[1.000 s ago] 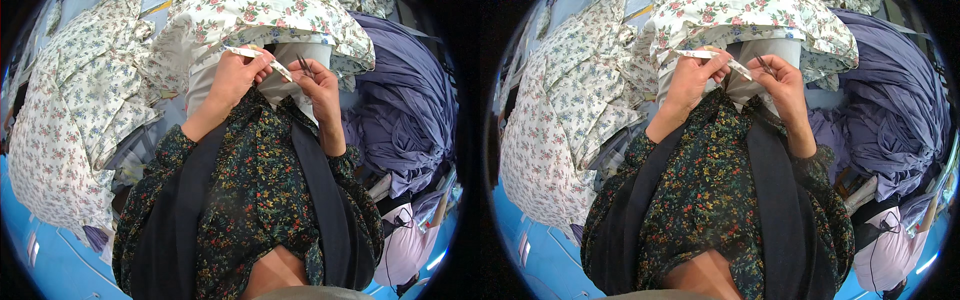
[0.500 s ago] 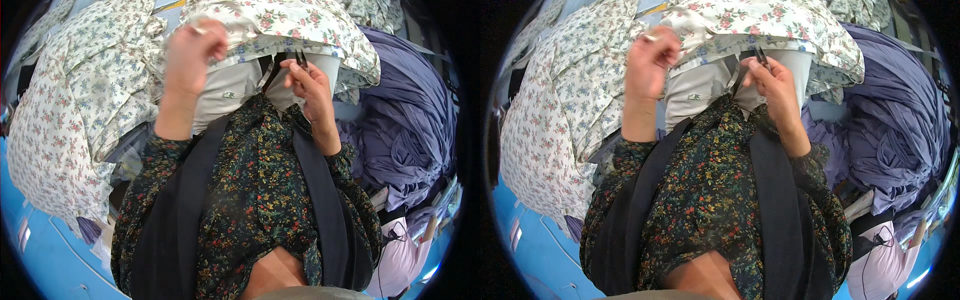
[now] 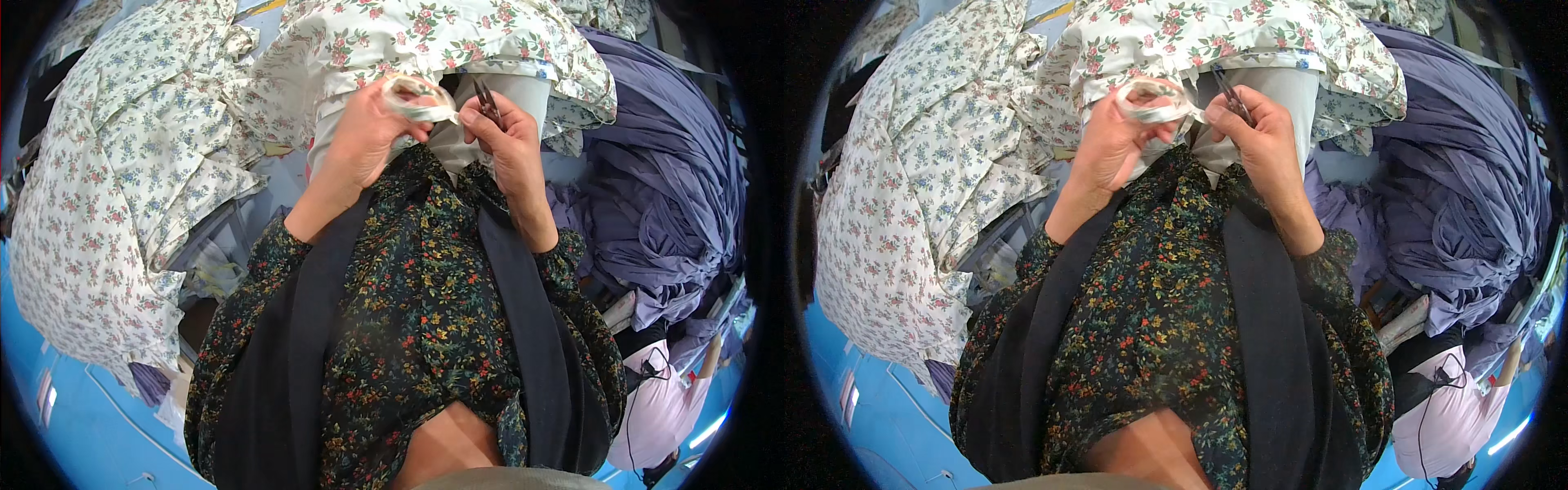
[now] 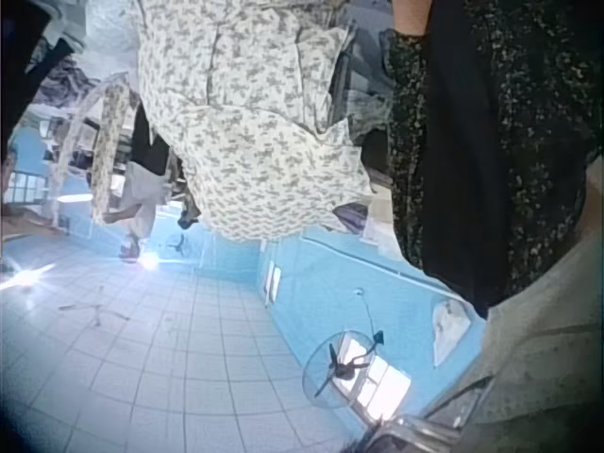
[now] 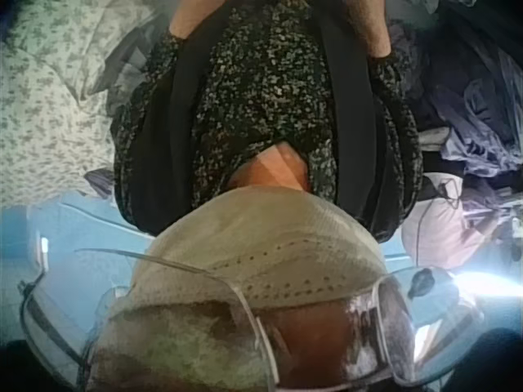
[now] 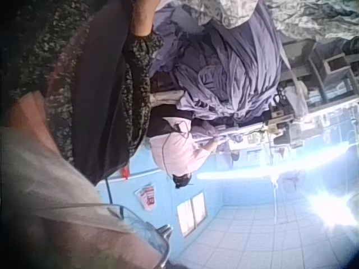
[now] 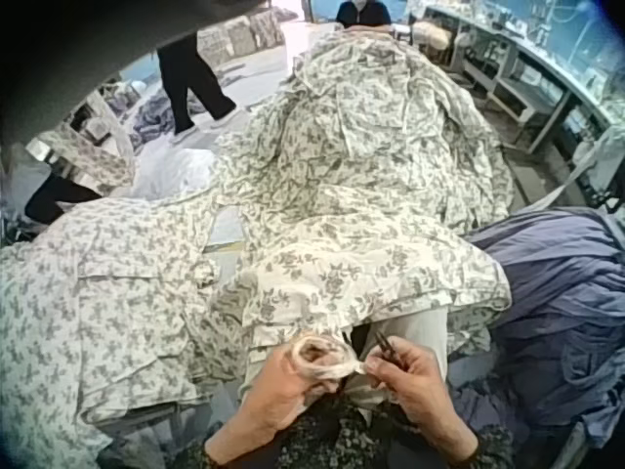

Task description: Trimming threads and inspecting floral fabric pieces using hand snips.

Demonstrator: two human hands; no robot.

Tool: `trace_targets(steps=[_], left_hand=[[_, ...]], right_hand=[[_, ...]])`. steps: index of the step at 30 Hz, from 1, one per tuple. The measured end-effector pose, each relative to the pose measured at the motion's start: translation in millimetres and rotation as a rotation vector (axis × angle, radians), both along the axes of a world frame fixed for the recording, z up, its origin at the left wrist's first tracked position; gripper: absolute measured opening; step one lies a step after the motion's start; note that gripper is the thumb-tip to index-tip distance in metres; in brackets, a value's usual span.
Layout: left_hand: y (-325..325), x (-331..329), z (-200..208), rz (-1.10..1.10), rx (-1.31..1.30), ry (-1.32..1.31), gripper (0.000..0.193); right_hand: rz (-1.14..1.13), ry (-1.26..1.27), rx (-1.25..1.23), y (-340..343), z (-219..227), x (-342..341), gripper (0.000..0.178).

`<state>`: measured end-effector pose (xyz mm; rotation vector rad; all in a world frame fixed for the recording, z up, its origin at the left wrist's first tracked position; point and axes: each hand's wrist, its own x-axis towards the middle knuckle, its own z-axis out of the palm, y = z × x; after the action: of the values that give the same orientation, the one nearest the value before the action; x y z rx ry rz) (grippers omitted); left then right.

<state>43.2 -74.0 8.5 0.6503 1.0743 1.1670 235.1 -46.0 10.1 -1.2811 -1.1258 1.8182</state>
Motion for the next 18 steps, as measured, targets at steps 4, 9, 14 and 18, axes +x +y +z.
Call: trace_targets(steps=[4,9,14,18], left_hand=[[-11,15,-4,-0.148,-0.168,-0.21,0.023],[-9,15,-4,-0.139,-0.105,-0.054,0.012],[-6,13,-7,-0.117,-0.299,-0.323,0.012],[-11,19,-16,-0.163,-0.577,-0.672,0.013]], right_hand=[[-0.026,0.069,-0.036,-4,4,-4,0.013],[-0.057,0.244,-0.207,1,-8,6,0.008],[-0.089,-0.008,-0.035,0,-3,15,0.013],[0.036,-0.144,0.125,-12,0,22,0.024]])
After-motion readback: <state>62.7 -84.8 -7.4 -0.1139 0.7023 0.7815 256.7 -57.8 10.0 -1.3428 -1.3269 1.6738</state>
